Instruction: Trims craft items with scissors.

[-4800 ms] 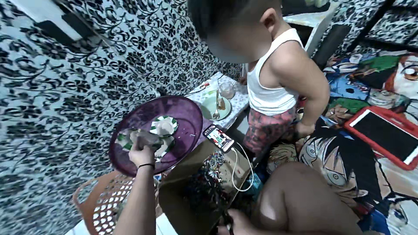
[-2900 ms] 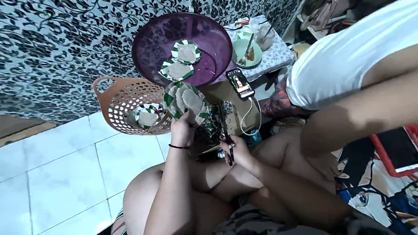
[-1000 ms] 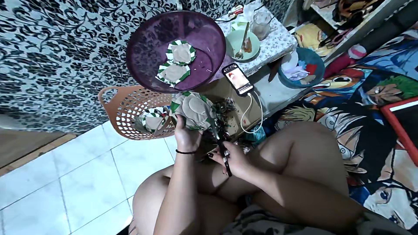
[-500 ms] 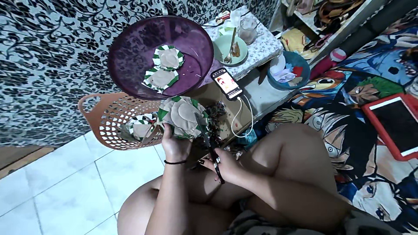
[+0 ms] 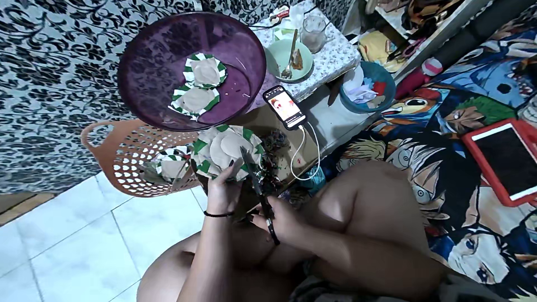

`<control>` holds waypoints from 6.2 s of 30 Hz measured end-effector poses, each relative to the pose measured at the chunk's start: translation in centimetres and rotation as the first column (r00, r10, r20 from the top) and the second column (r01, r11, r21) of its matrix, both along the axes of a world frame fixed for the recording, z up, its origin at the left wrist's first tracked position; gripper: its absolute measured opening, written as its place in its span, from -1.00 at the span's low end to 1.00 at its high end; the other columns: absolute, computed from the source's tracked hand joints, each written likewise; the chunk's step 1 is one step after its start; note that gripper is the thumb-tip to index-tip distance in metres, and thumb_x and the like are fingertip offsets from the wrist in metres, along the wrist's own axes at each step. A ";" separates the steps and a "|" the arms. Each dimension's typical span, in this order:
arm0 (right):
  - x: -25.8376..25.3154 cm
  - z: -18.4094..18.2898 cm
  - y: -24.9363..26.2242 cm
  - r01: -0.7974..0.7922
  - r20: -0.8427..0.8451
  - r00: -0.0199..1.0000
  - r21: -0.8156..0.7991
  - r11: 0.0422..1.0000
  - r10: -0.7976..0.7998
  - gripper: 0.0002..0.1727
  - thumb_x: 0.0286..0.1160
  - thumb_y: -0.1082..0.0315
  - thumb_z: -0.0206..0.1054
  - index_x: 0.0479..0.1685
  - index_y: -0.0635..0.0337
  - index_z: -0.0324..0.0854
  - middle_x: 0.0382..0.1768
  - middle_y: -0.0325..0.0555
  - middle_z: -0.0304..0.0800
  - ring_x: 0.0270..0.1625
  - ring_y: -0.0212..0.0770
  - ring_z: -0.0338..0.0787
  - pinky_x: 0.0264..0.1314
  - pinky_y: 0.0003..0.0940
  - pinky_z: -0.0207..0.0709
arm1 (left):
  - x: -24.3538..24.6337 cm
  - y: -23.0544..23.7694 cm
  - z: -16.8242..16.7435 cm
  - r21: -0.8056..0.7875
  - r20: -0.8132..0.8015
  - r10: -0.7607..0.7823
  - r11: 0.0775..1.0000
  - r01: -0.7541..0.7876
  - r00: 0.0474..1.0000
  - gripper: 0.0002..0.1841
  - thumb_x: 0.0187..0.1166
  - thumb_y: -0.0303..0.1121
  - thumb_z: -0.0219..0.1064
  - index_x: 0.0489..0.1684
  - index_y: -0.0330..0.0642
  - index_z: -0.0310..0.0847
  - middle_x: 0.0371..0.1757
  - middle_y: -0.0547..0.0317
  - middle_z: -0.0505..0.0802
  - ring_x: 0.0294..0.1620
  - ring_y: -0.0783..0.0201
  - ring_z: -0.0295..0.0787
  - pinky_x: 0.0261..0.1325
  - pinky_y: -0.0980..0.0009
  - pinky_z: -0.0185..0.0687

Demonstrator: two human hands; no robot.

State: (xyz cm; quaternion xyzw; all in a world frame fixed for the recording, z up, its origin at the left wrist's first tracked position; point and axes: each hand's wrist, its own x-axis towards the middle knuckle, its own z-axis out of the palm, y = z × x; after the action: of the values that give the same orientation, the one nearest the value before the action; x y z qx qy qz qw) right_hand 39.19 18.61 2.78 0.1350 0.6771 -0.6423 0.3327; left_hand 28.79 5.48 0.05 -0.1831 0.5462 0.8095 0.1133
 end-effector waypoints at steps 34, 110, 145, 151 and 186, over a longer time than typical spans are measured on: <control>0.0 0.1 0.2 0.173 0.077 0.982 -0.016 0.985 -0.171 -0.60 0.70 0.19 0.31 0.29 0.31 0.48 -0.20 -0.03 0.66 -0.52 -0.35 0.68 -0.40 -0.45 0.68 | -0.6 -0.1 0.7 0.155 -0.027 0.175 0.973 -0.169 0.984 -0.70 0.92 -0.23 -0.11 0.37 -0.17 0.35 0.16 0.00 0.75 0.20 0.07 0.79 0.28 0.00 0.75; 0.1 -1.2 -1.1 -0.010 0.132 0.991 0.062 0.998 0.002 -0.53 0.67 0.16 0.37 0.38 0.30 0.55 -0.45 -0.12 0.65 -0.64 -0.37 0.63 -0.52 -0.47 0.62 | -0.6 -0.5 1.8 0.139 -0.129 0.218 0.970 -0.200 0.967 -0.78 0.72 -0.62 0.07 0.20 -0.20 0.37 -0.04 0.10 0.78 -0.06 0.23 0.84 0.07 0.17 0.83; -0.1 -1.0 -1.1 0.010 0.152 0.988 0.053 0.999 -0.018 -0.54 0.67 0.17 0.37 0.38 0.29 0.55 -0.41 -0.12 0.65 -0.64 -0.38 0.64 -0.52 -0.48 0.64 | -0.9 -0.8 1.4 0.158 -0.163 0.225 0.967 -0.199 0.961 -0.72 0.72 -0.63 0.08 0.30 -0.20 0.34 0.09 0.01 0.77 0.07 0.09 0.83 0.18 0.01 0.81; 0.0 -1.3 -1.1 0.062 0.108 0.992 0.055 0.997 -0.068 -0.49 0.62 0.13 0.42 0.40 0.27 0.56 -0.36 -0.09 0.67 -0.61 -0.35 0.64 -0.48 -0.44 0.65 | -1.0 -0.8 1.4 0.160 -0.155 0.250 0.961 -0.225 0.956 -0.74 0.72 -0.61 0.09 0.28 -0.19 0.35 0.06 0.05 0.75 0.06 0.14 0.81 0.20 0.03 0.79; -0.1 -0.8 -0.3 0.191 -0.177 0.954 -0.267 0.945 -0.243 -0.37 0.59 0.24 0.39 0.56 0.43 0.41 -0.55 -0.32 0.58 -0.63 -0.47 0.57 -0.52 -0.54 0.60 | -0.3 -1.7 2.3 0.384 -0.115 0.268 0.900 -0.206 0.956 -0.68 0.91 -0.32 -0.21 0.39 -0.23 0.33 0.21 -0.11 0.76 0.23 -0.06 0.80 0.30 -0.11 0.73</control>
State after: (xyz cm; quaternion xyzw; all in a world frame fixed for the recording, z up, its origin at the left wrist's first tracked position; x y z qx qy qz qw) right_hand 39.13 18.28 1.97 0.0987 0.6037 -0.7650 0.2014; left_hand 28.49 3.77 2.35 -0.1564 0.3659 0.9174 0.0002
